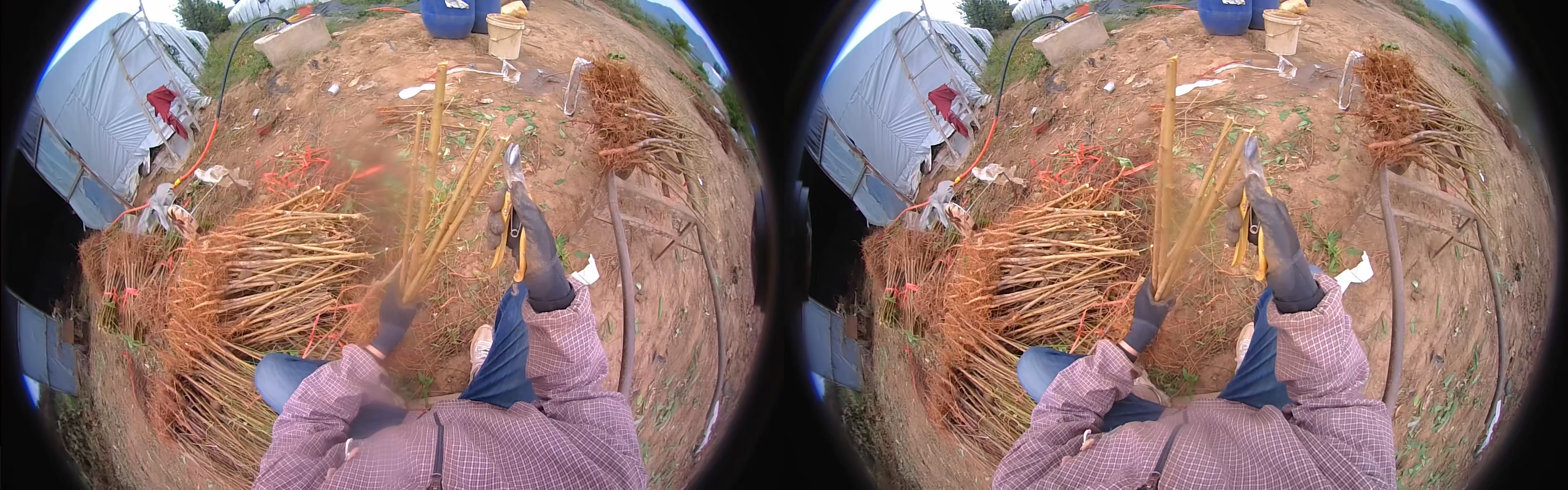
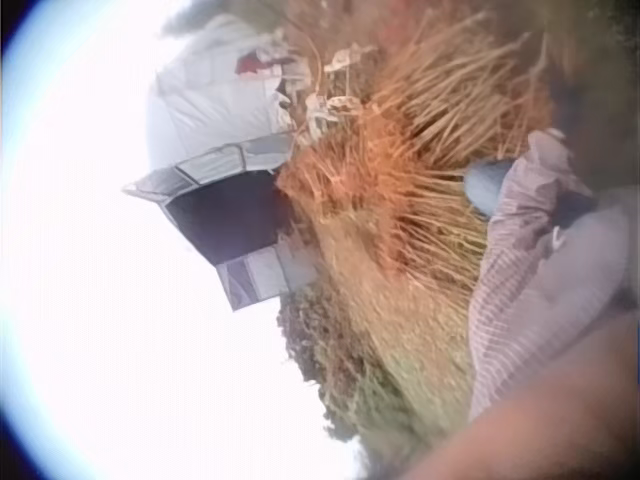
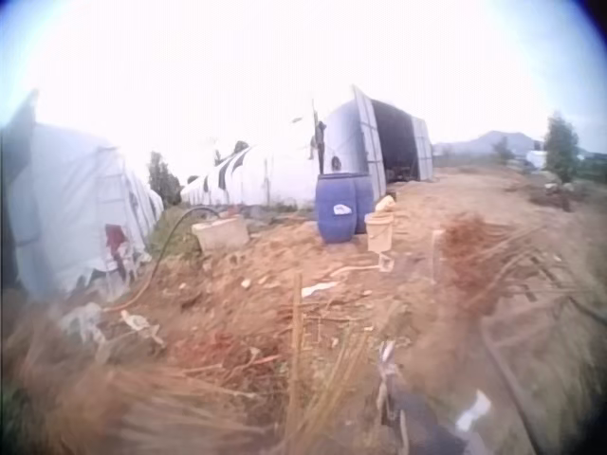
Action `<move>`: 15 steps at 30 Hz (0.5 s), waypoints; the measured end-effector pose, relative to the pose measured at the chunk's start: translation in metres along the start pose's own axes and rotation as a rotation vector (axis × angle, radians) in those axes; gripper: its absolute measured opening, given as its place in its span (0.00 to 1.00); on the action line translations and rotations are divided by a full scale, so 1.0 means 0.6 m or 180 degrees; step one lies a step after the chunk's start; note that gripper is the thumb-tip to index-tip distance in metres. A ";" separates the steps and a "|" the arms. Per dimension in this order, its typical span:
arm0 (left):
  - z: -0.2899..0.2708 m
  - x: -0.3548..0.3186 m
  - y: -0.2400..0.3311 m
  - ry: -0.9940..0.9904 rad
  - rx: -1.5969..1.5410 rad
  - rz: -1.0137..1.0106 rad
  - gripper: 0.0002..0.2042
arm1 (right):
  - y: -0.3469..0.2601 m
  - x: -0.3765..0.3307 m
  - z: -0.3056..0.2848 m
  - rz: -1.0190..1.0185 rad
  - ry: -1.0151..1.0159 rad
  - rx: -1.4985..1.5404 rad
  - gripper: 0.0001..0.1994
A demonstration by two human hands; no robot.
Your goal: The person sits on the ground and uses pruning shears to strip leaves and small branches from long sticks. They repeatedly pull off foliage and cut away side shoots, then place the cleaned sticks into a growing pile beside them.
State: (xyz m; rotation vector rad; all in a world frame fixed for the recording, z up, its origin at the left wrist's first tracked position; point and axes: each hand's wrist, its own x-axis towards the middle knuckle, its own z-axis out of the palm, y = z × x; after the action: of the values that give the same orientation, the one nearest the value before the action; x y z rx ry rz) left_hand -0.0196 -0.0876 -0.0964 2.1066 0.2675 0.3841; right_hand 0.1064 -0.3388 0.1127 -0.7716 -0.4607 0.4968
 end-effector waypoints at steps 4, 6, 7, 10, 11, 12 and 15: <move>-0.071 0.046 0.062 -0.1748 -0.1556 -0.0970 0.19 | -0.018 -0.046 0.019 0.0551 0.0378 -0.0516 0.24; -0.084 0.052 0.063 -0.2060 -0.1652 -0.0730 0.18 | -0.014 -0.048 0.028 0.1210 0.0490 -0.0955 0.25; -0.083 0.050 0.059 -0.2156 -0.1742 -0.0539 0.18 | -0.004 -0.048 0.031 0.1188 0.0424 -0.1073 0.27; -0.081 0.038 0.061 -0.2297 -0.2138 -0.0250 0.19 | 0.025 -0.028 0.014 0.1225 0.0259 -0.1095 0.28; -0.082 0.034 0.067 -0.2343 -0.2294 -0.0249 0.20 | 0.021 -0.022 0.027 0.1293 0.0223 -0.1095 0.28; -0.083 0.031 0.073 -0.2433 -0.2467 -0.0334 0.21 | 0.020 -0.020 0.027 0.1264 0.0087 -0.1081 0.28; -0.093 0.028 0.099 -0.2744 -0.2786 -0.0470 0.23 | 0.017 -0.018 0.022 0.1203 -0.0069 -0.0978 0.27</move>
State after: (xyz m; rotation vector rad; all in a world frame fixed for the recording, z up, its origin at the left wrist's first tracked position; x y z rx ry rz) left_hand -0.0227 -0.0700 -0.0148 1.2110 -0.2292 -0.4468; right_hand 0.0877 -0.3315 0.1113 -1.1601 -0.4171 0.7980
